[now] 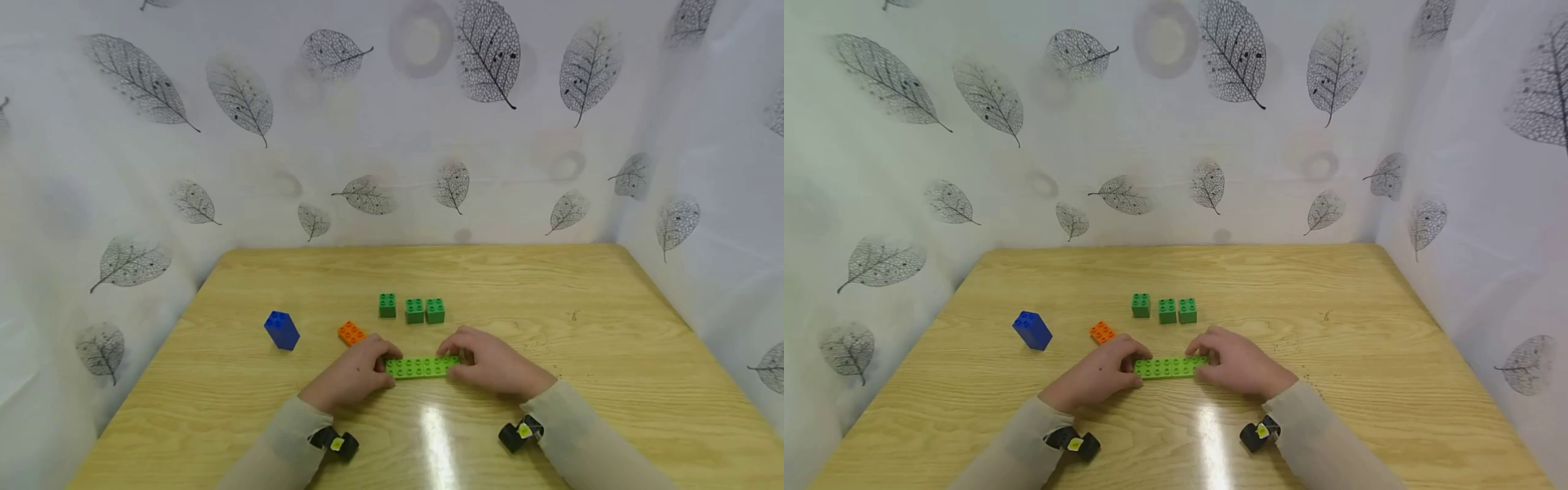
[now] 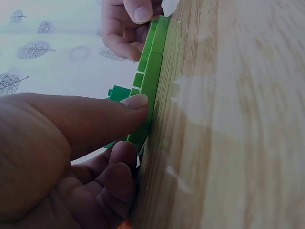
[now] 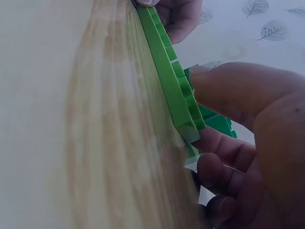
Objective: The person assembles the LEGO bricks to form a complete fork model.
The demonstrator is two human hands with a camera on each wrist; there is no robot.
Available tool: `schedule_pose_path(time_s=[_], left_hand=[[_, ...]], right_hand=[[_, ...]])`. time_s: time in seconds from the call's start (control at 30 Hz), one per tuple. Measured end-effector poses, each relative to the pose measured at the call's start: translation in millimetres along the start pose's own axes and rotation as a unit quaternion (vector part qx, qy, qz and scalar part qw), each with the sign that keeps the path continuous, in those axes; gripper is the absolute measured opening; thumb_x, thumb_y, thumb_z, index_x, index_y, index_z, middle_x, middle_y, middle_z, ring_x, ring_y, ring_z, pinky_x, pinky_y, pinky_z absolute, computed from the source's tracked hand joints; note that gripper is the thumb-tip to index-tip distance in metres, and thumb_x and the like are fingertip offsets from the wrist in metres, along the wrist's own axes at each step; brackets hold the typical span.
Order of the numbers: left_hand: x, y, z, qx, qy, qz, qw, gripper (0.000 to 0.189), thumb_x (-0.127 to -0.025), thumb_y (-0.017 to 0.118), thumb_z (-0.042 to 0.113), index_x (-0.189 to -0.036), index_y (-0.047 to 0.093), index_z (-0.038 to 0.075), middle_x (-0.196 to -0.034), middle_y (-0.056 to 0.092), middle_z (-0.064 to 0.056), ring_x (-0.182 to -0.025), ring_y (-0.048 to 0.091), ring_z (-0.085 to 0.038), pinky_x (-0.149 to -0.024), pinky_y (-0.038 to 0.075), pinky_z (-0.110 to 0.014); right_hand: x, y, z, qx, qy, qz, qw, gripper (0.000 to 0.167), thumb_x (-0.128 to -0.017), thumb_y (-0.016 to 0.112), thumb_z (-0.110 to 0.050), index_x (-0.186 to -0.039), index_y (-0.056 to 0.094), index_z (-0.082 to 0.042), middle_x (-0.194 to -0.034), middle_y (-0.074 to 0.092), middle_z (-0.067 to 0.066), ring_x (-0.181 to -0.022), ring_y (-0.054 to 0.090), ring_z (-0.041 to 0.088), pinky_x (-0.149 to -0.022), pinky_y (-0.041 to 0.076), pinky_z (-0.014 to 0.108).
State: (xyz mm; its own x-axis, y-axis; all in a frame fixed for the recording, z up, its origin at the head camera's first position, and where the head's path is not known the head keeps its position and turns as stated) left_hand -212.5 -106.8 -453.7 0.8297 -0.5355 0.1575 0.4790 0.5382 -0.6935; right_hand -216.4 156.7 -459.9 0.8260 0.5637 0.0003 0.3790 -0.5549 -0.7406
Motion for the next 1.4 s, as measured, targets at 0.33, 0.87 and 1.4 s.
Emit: schedule_pose_path(time_s=[0.33, 0.87, 1.4], left_hand=[[-0.1, -0.7, -2.9, -0.001, 0.008, -0.002, 1.0, 0.036, -0.09, 0.076, 0.019, -0.124, 0.068, 0.018, -0.099, 0.054, 0.004, -0.085, 0.053, -0.013, -0.074, 0.047, -0.031], [0.0, -2.0, -4.6, 0.003, 0.001, -0.003, 1.0, 0.034, -0.091, 0.076, 0.022, -0.124, 0.068, 0.02, -0.1, 0.054, 0.004, -0.087, 0.053, -0.014, -0.075, 0.047, -0.032], [-0.9, -1.4, -3.9, 0.0, 0.004, 0.003, 1.0, 0.033, -0.09, 0.077, 0.022, -0.123, 0.069, 0.021, -0.099, 0.055, 0.004, -0.085, 0.054, -0.014, -0.074, 0.047, -0.031]], right_hand=[[-2.8, -11.4, 4.2, -0.054, 0.041, 0.071, 0.9952, 0.035, -0.099, 0.067, -0.024, -0.134, 0.061, -0.022, -0.121, 0.06, -0.004, -0.092, 0.059, 0.014, -0.077, 0.052, 0.035], [-42.4, -26.8, 5.4, -0.057, 0.071, 0.092, 0.9916, 0.055, -0.1, 0.066, -0.025, -0.151, 0.047, -0.02, -0.141, 0.049, 0.005, -0.094, 0.057, 0.02, -0.077, 0.05, 0.039], [-58.6, -21.0, 11.9, -0.059, 0.086, 0.066, 0.9923, 0.062, -0.099, 0.067, -0.03, -0.155, 0.042, -0.022, -0.146, 0.051, 0.006, -0.116, 0.058, 0.027, -0.098, 0.047, 0.05]])
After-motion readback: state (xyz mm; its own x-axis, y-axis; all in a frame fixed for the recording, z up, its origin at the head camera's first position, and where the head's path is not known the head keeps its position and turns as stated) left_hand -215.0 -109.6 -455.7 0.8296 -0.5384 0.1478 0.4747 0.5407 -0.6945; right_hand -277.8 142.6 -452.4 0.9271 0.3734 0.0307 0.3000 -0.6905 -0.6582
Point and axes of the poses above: each hand's wrist, its own x-axis away from the middle knuckle, its own y-axis out of the palm, z = x × y, the point moved 3 cm from there along -x, towards the middle knuckle
